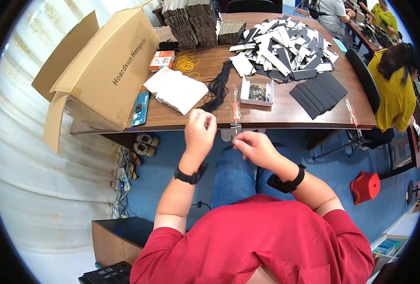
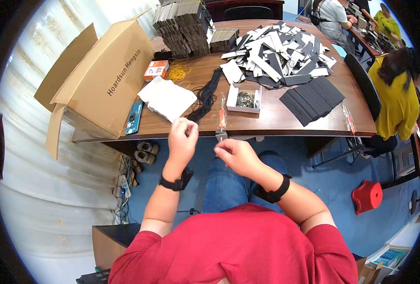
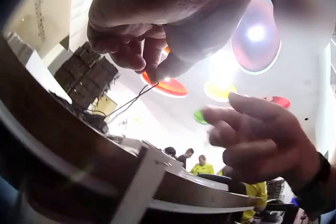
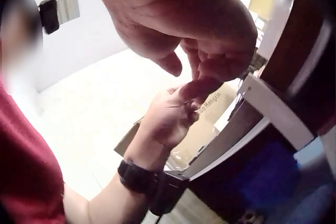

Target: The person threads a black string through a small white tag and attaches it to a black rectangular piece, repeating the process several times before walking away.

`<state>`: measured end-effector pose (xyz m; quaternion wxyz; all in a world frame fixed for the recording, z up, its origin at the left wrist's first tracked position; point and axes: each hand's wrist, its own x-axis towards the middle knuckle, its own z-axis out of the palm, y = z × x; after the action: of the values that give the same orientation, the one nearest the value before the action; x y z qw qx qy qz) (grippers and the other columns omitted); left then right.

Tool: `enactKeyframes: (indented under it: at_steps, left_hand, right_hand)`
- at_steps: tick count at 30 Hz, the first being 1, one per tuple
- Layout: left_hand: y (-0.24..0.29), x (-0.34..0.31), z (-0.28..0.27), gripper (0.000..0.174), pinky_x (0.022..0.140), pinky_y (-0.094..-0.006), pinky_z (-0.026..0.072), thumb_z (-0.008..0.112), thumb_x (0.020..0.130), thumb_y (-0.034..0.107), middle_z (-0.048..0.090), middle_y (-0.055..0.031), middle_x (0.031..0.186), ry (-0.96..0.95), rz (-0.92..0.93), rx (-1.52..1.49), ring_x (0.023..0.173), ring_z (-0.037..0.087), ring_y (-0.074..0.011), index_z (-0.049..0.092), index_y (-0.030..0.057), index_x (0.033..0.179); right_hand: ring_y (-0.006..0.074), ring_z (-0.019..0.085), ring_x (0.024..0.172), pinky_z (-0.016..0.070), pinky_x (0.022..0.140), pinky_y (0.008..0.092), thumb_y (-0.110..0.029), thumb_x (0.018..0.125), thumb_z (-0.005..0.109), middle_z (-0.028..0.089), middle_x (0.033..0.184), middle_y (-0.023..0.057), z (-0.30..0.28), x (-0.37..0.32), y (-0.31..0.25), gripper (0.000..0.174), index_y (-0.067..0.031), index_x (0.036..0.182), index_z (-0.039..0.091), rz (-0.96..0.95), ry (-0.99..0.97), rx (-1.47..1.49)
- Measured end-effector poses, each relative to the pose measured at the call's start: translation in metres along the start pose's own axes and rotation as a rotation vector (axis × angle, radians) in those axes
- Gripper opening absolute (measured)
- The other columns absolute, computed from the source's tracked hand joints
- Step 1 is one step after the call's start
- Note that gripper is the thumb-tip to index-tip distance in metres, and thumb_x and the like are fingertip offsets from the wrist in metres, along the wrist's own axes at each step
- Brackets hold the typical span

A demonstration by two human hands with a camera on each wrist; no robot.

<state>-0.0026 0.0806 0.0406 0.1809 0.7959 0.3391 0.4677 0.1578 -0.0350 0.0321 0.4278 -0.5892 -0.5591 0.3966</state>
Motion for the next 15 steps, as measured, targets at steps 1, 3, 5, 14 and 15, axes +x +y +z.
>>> enactKeyframes:
  at_steps: [1,3,5,14,15]
  left_hand:
    - [0.007,-0.008,0.003,0.006,0.055,-0.0308,0.0451,0.064,0.079,0.007,0.054,-0.0093,0.083,-0.060,-0.040,-0.037,0.060,0.055,-0.0196,0.060,0.0020,0.079]
    - [0.016,-0.026,0.010,0.006,0.054,-0.0307,0.0450,0.064,0.078,0.007,0.055,-0.0092,0.083,-0.150,-0.097,-0.090,0.059,0.055,-0.0197,0.062,0.0024,0.079]
    - [0.016,-0.038,0.020,0.007,0.056,-0.0315,0.0452,0.065,0.077,0.006,0.055,-0.0099,0.082,-0.149,-0.083,-0.122,0.062,0.056,-0.0213,0.061,0.0010,0.079]
    - [-0.002,-0.015,0.013,0.017,0.085,-0.0403,0.0427,0.056,0.076,0.006,0.059,-0.0141,0.101,-0.119,0.120,-0.213,0.097,0.055,-0.0316,0.061,0.0028,0.092]
    - [0.000,-0.003,0.014,0.025,0.093,-0.0447,0.0371,0.053,0.078,0.010,0.057,-0.0148,0.111,-0.146,0.204,-0.104,0.108,0.050,-0.0334,0.060,0.0038,0.101]
  right_hand:
    - [0.0180,0.060,0.059,0.0486,0.055,0.0283,-0.024,0.090,0.055,0.066,0.081,0.0115,0.002,0.004,-0.005,0.027,0.0013,0.098,0.063,0.034,0.005,0.209]
    - [0.0062,0.048,0.050,0.0373,0.043,0.0207,-0.020,0.094,0.051,0.061,0.075,0.0049,0.009,0.010,-0.013,0.024,0.0000,0.096,0.063,0.179,0.041,0.603]
    - [0.0059,0.044,0.048,0.0327,0.041,0.0205,-0.020,0.094,0.052,0.057,0.070,0.0028,0.015,0.022,0.010,0.021,-0.0021,0.096,0.063,0.222,-0.023,0.705]
    - [0.0063,0.041,0.045,0.0298,0.040,0.0211,-0.019,0.090,0.057,0.053,0.062,-0.0008,0.021,0.030,0.013,0.017,-0.0047,0.087,0.065,0.325,0.045,0.780]
    - [0.0066,0.042,0.045,0.0310,0.041,0.0213,-0.018,0.090,0.057,0.054,0.061,-0.0003,0.021,0.031,0.012,0.017,-0.0045,0.086,0.065,0.337,0.008,0.732]
